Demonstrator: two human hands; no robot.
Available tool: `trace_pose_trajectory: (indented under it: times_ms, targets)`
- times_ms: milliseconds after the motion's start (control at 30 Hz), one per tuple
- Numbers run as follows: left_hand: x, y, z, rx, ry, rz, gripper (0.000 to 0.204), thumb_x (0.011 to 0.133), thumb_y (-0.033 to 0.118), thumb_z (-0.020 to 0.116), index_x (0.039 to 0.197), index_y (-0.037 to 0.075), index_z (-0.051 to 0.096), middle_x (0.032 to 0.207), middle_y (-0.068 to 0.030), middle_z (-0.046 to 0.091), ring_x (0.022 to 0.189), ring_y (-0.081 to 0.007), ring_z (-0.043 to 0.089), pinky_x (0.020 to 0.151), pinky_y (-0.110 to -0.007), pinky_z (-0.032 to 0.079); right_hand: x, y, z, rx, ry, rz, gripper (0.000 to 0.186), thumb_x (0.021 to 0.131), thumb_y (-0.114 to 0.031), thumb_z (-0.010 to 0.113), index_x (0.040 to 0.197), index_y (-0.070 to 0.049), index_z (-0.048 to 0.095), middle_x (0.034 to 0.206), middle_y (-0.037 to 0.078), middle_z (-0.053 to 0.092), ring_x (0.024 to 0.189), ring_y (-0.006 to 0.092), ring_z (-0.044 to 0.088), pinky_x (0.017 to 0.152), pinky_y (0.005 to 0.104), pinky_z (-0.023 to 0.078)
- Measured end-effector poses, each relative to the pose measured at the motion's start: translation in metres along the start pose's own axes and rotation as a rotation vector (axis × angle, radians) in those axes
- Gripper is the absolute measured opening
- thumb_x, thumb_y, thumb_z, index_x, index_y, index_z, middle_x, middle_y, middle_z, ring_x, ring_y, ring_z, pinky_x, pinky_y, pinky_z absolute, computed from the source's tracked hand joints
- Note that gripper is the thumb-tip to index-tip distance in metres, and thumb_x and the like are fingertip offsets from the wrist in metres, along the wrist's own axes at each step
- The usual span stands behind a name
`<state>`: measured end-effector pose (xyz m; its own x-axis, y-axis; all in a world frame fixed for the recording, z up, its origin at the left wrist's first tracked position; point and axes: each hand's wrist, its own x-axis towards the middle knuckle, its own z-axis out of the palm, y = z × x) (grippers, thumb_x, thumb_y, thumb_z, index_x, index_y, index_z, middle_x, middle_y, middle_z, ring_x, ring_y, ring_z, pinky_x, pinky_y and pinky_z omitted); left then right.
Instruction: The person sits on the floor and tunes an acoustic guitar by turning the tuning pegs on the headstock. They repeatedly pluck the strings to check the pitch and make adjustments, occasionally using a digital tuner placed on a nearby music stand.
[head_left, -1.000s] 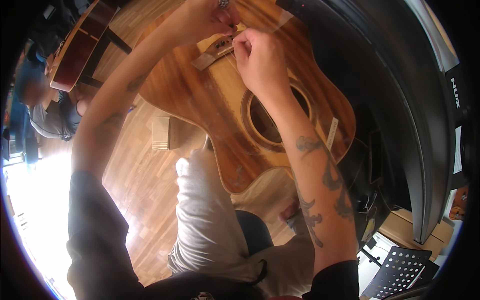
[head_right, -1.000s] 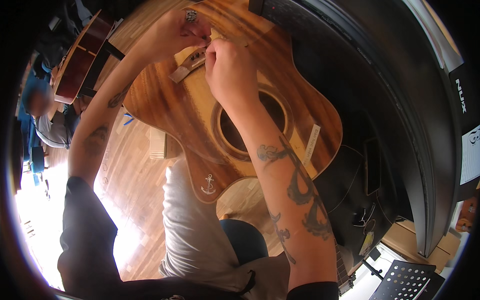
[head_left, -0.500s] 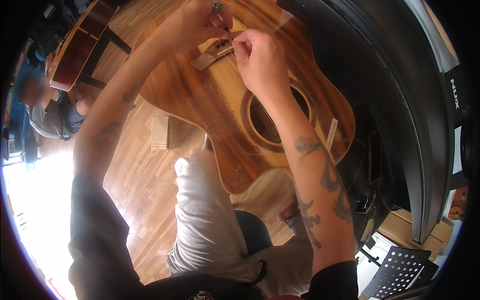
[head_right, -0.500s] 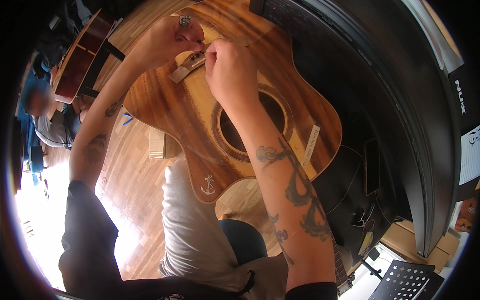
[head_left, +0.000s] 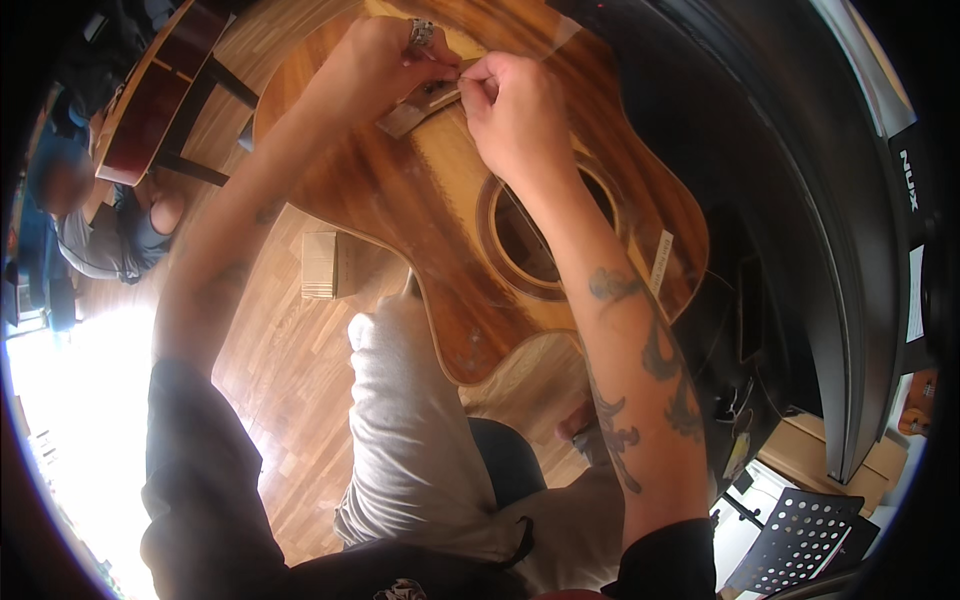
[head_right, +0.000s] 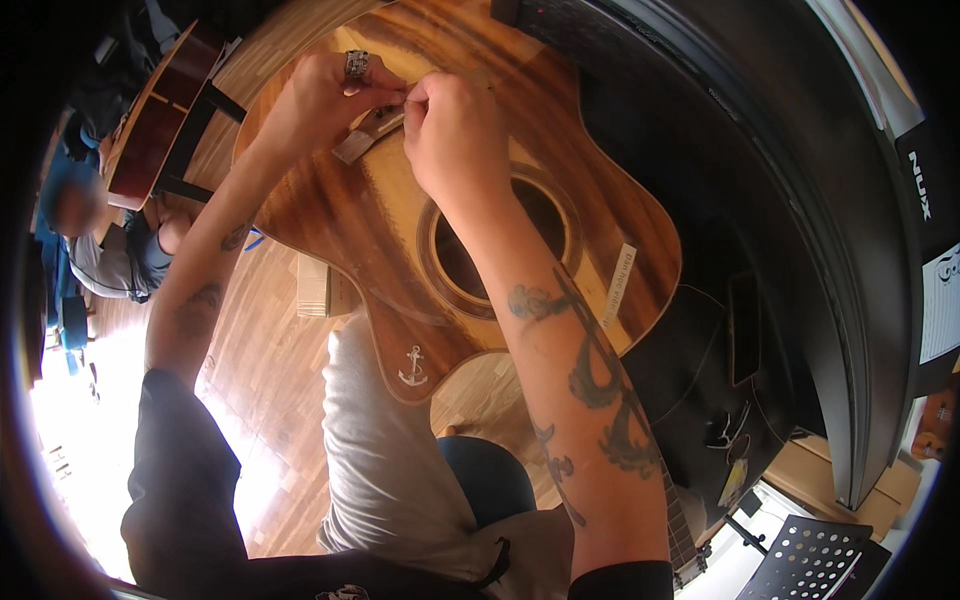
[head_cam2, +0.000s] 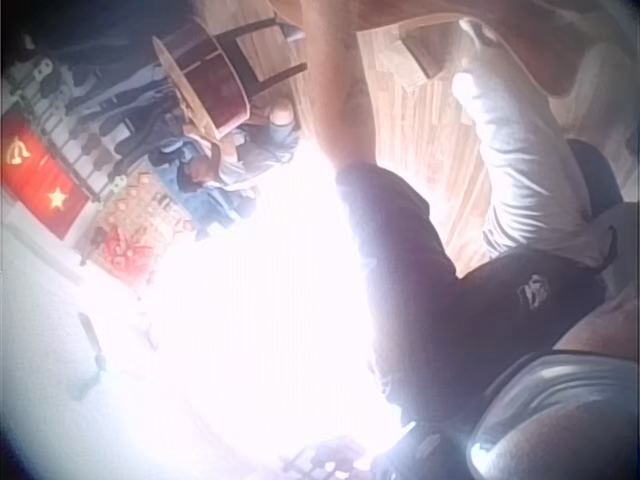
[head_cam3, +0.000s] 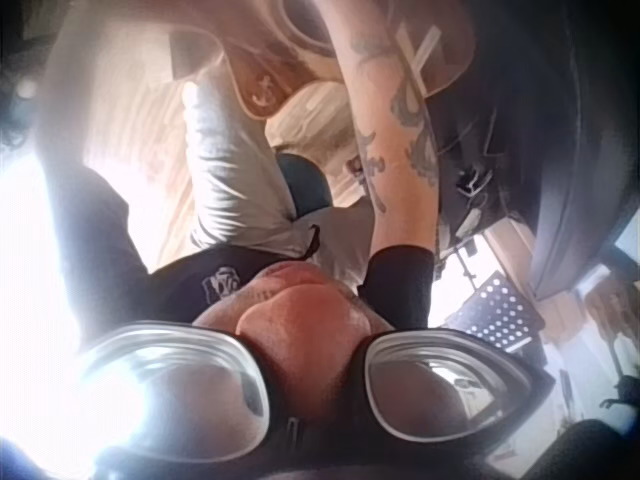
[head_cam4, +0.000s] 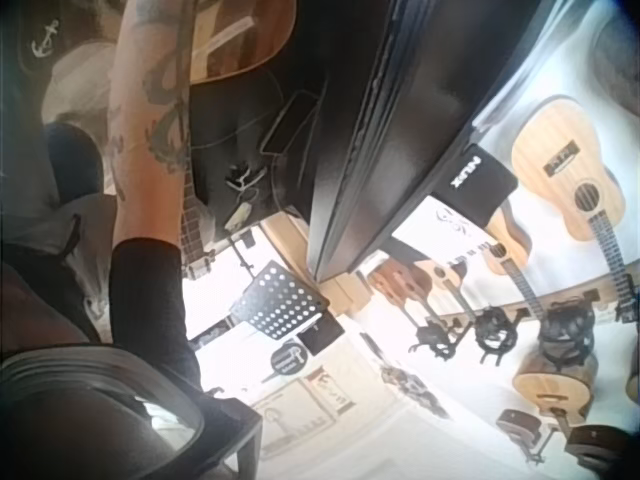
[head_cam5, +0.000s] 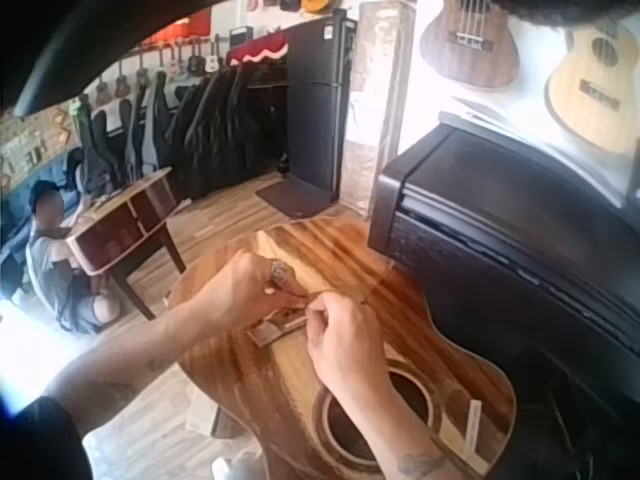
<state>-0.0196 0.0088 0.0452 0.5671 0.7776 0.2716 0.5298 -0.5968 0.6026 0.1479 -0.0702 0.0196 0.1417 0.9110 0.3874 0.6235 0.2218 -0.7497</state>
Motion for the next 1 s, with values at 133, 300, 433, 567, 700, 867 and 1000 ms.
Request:
trace_pose_trajectory:
  times_ms: [133,300,433,567,700,867,1000]
  targets:
    - [-0.006,0.005,0.004,-0.001,0.031,0.050,0.014,0.087,0.007,0.076,0.101,0.005,0.078,0.087,-0.0077,0.077,0.081,-0.0128,0.073,0.073,-0.028,0.056,0.004,-0.003,-0.006,-0.027,-0.060,0.065,0.011,0.086,-0.011,0.070,0.085,0.000,0.071,0.085,0.019,0.071,0.083,0.0367,0.069,0.075,0.0465,0.054]
    - [-0.016,-0.003,0.009,-0.078,0.109,0.094,0.013,0.088,0.006,0.075,0.101,0.005,0.078,0.090,-0.0078,0.078,0.084,-0.0153,0.075,0.075,-0.029,0.057,-0.029,-0.027,-0.039,-0.242,-0.157,0.144,0.019,0.091,-0.019,0.070,0.094,-0.001,0.067,0.093,0.019,0.071,0.089,0.0362,0.068,0.079,0.0462,0.053]
    - [-0.011,0.001,0.014,-0.062,0.103,0.068,0.011,0.088,0.006,0.075,0.098,0.004,0.078,0.090,-0.0084,0.078,0.081,-0.0176,0.075,0.074,-0.030,0.058,-0.069,-0.020,-0.082,-0.175,-0.249,0.206,0.017,0.095,-0.017,0.066,0.094,-0.001,0.065,0.091,0.019,0.069,0.088,0.0365,0.066,0.078,0.0462,0.052]
    - [-0.014,0.001,0.007,-0.054,0.145,0.138,0.010,0.086,0.010,0.076,0.095,0.006,0.078,0.086,-0.0102,0.076,0.076,-0.0238,0.074,0.071,-0.033,0.058,-0.080,-0.018,-0.074,-0.099,-0.113,0.106,0.013,0.096,-0.013,0.063,0.093,-0.001,0.065,0.087,0.020,0.070,0.083,0.0400,0.067,0.073,0.0479,0.052]
    - [-0.011,0.002,0.005,-0.031,0.129,0.177,0.012,0.084,0.009,0.078,0.094,0.003,0.078,0.086,-0.0106,0.077,0.076,-0.0221,0.074,0.071,-0.032,0.058,-0.074,-0.019,-0.066,-0.069,-0.079,0.102,0.014,0.097,-0.013,0.062,0.093,0.000,0.065,0.082,0.020,0.070,0.079,0.0393,0.068,0.070,0.0460,0.052]
    - [-0.015,0.003,0.004,-0.040,0.127,0.208,0.013,0.085,0.008,0.078,0.096,0.001,0.078,0.087,-0.0111,0.077,0.078,-0.0225,0.075,0.073,-0.032,0.058,-0.077,-0.013,-0.062,-0.030,-0.073,0.099,0.014,0.097,-0.013,0.063,0.093,0.000,0.066,0.082,0.019,0.071,0.077,0.0372,0.069,0.069,0.0427,0.052]
    - [-0.019,-0.004,0.005,-0.020,0.099,0.214,0.019,0.085,0.000,0.070,0.102,0.001,0.077,0.097,-0.0128,0.076,0.086,-0.0255,0.074,0.075,-0.034,0.059,-0.075,-0.017,-0.061,-0.047,-0.093,0.112,0.015,0.097,-0.012,0.062,0.093,0.002,0.065,0.081,0.020,0.070,0.077,0.0370,0.069,0.069,0.0418,0.053]
